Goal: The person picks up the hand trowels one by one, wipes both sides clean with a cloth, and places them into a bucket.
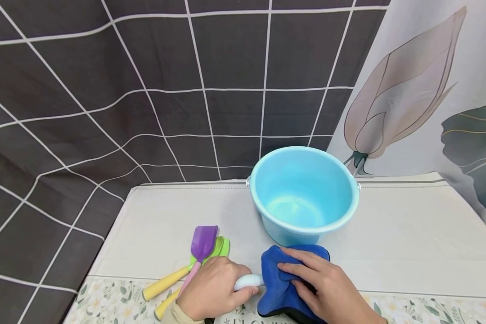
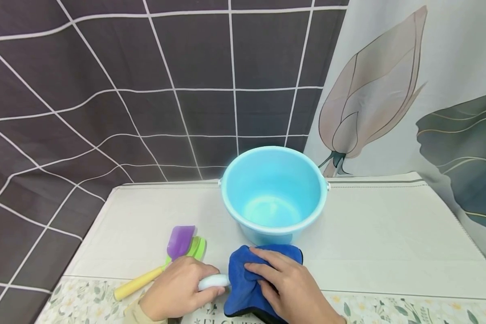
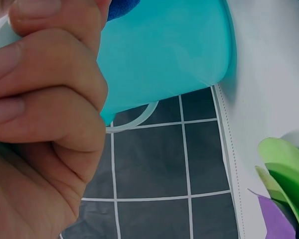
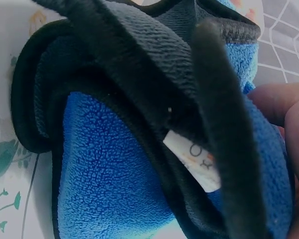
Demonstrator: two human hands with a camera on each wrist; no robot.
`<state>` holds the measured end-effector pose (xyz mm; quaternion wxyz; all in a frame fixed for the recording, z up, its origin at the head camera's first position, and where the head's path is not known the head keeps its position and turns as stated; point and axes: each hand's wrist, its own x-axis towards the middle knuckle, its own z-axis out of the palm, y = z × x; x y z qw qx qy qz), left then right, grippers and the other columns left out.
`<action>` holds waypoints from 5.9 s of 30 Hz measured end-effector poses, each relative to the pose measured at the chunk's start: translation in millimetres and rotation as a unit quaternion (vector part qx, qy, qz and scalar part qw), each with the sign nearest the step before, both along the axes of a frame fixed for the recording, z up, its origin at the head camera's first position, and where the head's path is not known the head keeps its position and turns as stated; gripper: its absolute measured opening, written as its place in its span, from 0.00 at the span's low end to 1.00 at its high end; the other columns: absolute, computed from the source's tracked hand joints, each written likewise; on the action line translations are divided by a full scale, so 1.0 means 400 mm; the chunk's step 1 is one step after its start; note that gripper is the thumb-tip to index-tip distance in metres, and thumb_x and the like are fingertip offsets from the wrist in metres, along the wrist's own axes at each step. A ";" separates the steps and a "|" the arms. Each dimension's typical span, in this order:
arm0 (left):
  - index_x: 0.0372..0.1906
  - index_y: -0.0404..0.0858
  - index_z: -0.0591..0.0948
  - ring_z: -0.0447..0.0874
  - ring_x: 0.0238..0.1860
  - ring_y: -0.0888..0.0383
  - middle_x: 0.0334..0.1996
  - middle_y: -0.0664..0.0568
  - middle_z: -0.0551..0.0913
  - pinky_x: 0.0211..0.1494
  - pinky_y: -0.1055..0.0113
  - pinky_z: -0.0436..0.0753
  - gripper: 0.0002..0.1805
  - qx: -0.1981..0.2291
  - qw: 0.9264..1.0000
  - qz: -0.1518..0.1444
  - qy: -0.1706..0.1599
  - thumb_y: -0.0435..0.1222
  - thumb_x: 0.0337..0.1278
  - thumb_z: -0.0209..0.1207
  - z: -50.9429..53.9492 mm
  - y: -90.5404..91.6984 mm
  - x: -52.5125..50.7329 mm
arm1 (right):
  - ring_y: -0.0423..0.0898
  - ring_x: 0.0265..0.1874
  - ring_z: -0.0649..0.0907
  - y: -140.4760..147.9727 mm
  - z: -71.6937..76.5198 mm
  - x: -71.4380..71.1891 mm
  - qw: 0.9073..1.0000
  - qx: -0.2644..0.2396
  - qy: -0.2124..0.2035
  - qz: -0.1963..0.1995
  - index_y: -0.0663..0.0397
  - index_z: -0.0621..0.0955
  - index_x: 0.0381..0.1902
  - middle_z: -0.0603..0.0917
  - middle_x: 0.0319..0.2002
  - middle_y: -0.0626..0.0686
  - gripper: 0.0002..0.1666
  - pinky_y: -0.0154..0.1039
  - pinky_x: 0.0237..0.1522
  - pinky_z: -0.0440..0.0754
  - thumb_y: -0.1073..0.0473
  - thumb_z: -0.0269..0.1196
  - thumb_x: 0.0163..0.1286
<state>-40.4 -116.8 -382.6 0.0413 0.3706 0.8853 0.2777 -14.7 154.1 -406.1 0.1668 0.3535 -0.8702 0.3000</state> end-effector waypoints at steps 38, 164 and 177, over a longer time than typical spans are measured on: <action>0.21 0.51 0.79 0.60 0.16 0.77 0.14 0.73 0.66 0.21 0.81 0.61 0.13 -0.002 1.000 0.005 0.011 0.46 0.57 0.67 0.017 -0.028 0.004 | 0.47 0.51 0.85 0.003 -0.001 -0.002 0.997 0.008 0.000 -0.079 0.40 0.85 0.52 0.81 0.60 0.45 0.32 0.38 0.45 0.84 0.68 0.76 0.48; 0.40 0.39 0.88 0.64 0.17 0.64 0.21 0.58 0.78 0.16 0.68 0.64 0.16 0.042 0.903 0.175 0.391 0.44 0.60 0.56 0.234 -0.192 -0.067 | 0.35 0.23 0.81 0.249 0.076 0.055 0.975 0.037 0.057 -0.211 0.51 0.86 0.47 0.82 0.55 0.57 0.38 0.22 0.22 0.65 0.31 0.41 0.75; 0.43 0.36 0.87 0.78 0.24 0.58 0.31 0.52 0.85 0.21 0.63 0.76 0.14 0.027 0.924 0.111 0.365 0.36 0.49 0.68 0.243 -0.103 -0.118 | 0.55 0.33 0.86 0.288 0.082 0.048 0.963 0.058 0.074 -0.253 0.55 0.87 0.45 0.83 0.54 0.58 0.42 0.13 0.35 0.71 0.30 0.39 0.74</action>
